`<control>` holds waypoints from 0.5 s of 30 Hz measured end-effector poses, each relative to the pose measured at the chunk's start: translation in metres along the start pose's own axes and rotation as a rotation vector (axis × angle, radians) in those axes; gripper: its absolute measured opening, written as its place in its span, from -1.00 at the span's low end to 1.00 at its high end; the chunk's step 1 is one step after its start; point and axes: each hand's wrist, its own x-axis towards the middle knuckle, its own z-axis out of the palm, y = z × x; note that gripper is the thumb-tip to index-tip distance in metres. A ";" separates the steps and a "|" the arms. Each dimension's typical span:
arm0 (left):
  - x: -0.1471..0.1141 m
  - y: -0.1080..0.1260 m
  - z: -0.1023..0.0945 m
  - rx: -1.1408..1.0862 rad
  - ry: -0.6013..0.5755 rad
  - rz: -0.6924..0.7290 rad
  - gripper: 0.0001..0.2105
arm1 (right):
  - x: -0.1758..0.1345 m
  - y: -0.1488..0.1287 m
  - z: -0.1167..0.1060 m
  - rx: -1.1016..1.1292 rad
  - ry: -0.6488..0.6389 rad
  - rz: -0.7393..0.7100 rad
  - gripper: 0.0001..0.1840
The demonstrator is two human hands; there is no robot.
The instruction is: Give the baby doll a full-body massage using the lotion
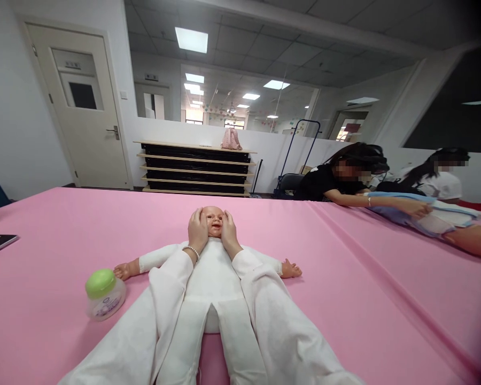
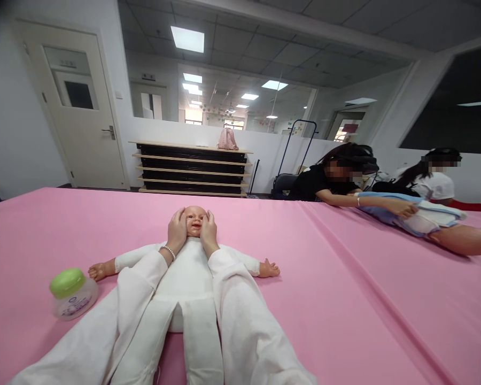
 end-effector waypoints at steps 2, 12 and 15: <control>-0.007 -0.005 -0.003 0.043 -0.049 0.104 -0.59 | -0.006 0.000 -0.008 0.012 -0.124 -0.022 -0.37; -0.024 -0.016 -0.019 0.122 -0.311 0.252 -0.24 | -0.037 0.004 -0.043 0.141 -0.434 -0.044 -0.04; -0.020 -0.021 -0.020 0.064 -0.327 0.251 -0.27 | -0.034 0.008 -0.040 0.171 -0.417 -0.076 -0.11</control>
